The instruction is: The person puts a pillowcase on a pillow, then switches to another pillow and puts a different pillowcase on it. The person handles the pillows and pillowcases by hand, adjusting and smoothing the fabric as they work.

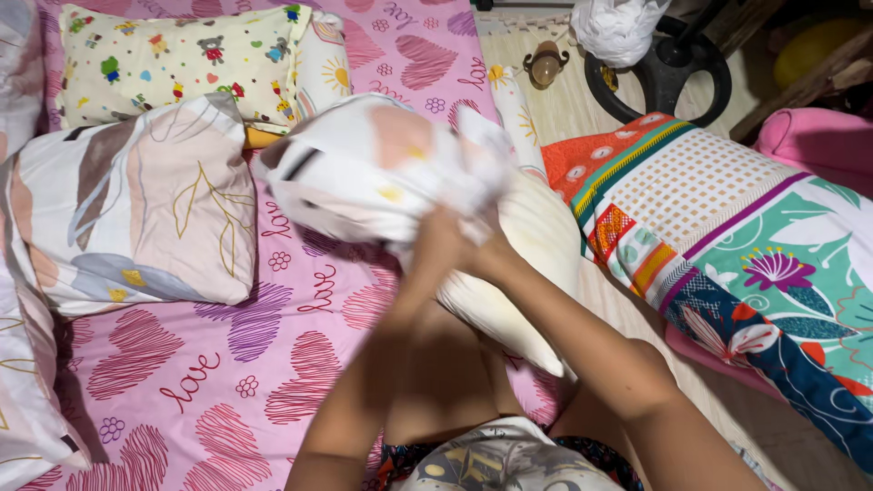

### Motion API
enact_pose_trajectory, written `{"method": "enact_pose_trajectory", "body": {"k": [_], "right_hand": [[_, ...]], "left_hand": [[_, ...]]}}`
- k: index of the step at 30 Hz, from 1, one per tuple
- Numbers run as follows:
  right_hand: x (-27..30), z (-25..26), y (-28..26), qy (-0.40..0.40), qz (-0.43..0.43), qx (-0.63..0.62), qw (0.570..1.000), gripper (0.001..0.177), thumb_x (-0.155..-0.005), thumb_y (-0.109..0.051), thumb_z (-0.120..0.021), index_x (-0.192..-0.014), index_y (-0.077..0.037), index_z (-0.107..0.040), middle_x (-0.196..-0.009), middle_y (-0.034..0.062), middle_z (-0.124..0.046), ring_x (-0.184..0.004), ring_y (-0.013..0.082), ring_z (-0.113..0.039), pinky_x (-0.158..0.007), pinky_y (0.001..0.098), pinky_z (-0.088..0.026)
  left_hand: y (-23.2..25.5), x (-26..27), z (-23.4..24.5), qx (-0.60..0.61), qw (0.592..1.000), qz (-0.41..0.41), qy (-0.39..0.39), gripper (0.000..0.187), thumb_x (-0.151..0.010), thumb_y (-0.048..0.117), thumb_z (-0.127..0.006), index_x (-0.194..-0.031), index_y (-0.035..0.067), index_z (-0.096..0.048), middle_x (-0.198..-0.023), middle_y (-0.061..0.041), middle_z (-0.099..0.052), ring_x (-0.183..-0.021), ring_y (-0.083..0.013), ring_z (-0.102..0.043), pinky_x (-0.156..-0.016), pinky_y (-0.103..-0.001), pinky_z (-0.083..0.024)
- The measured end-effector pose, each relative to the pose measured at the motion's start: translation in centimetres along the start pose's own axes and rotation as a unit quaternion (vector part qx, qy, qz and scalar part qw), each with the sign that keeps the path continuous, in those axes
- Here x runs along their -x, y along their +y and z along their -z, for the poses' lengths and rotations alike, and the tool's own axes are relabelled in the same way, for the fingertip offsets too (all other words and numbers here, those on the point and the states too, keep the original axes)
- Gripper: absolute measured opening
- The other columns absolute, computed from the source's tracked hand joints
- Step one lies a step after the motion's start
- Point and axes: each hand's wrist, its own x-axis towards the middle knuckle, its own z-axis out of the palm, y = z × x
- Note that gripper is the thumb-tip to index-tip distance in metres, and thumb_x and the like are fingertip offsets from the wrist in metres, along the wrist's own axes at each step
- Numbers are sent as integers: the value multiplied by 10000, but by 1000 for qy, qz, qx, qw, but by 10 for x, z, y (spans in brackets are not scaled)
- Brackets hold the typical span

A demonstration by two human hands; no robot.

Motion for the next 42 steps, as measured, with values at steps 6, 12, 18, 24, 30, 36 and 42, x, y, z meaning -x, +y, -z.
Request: {"method": "enact_pose_trajectory", "body": {"k": [6, 12, 18, 24, 30, 36, 42], "right_hand": [[-18, -46, 14, 14, -4, -64, 998, 728, -810, -548, -760, -1291, -11, -663, -1310, 213, -657, -1127, 361, -551, -938, 463, -425], [-4, -67, 70, 3, 8, -197, 980, 660, -939, -543, -697, -1256, 35, -702, -1221, 188, -724, -1038, 302, -621, -904, 414, -478], [57, -71, 247, 35, -236, -371, 897, 647, -1068, -538, -634, -1221, 81, -741, -1132, 164, -791, -949, 244, -691, -869, 366, -531], [53, -85, 238, -55, -445, -646, 617, 738, -848, -480, -732, -1421, -43, -570, -1278, 112, -703, -1129, 202, -674, -956, 340, -537], [49, 3, 171, 272, -310, -520, 748, 505, -736, -17, -775, -1230, 27, -677, -1135, 127, -737, -1015, 246, -684, -926, 363, -544], [79, 83, 88, 428, -242, -698, 521, 445, -826, 1, -706, -1264, 39, -637, -1143, 130, -740, -1030, 263, -709, -937, 371, -585], [77, 38, 44, 255, -236, -596, 724, 747, -794, -77, -775, -1463, 4, -451, -1342, 117, -625, -1202, 207, -611, -1016, 333, -499]], "left_hand": [[74, 85, 29, 163, 977, -130, -36, 426, -849, 216, -643, -1207, -13, -658, -1007, -276, -707, -938, -433, -703, -853, -478, -546], [66, 85, 70, 91, 993, 68, -44, 730, -756, 376, -822, -1305, 19, -500, -937, -266, -707, -866, -439, -700, -750, -492, -536], [40, 99, 42, 23, 997, 41, 65, 544, -806, 149, -743, -1321, 58, -593, -1040, -227, -719, -953, -439, -681, -781, -501, -522], [8, 95, -1, 94, 985, 47, 136, 416, -861, 122, -711, -1260, 20, -653, -1127, -223, -724, -1077, -398, -673, -916, -448, -509], [-42, 11, -53, 295, 943, 87, 128, 495, -958, 102, -625, -1408, -53, -487, -1330, -219, -623, -1254, -304, -594, -1052, -373, -450], [-78, -35, 75, 292, 954, 20, 57, 483, -887, 176, -715, -1320, -18, -627, -1274, -140, -709, -1127, -211, -656, -967, -335, -538], [-44, 4, 198, -91, 972, -30, -216, 866, -654, 465, -891, -1291, -46, -604, -1155, -182, -721, -1058, -267, -663, -890, -413, -495]]}}
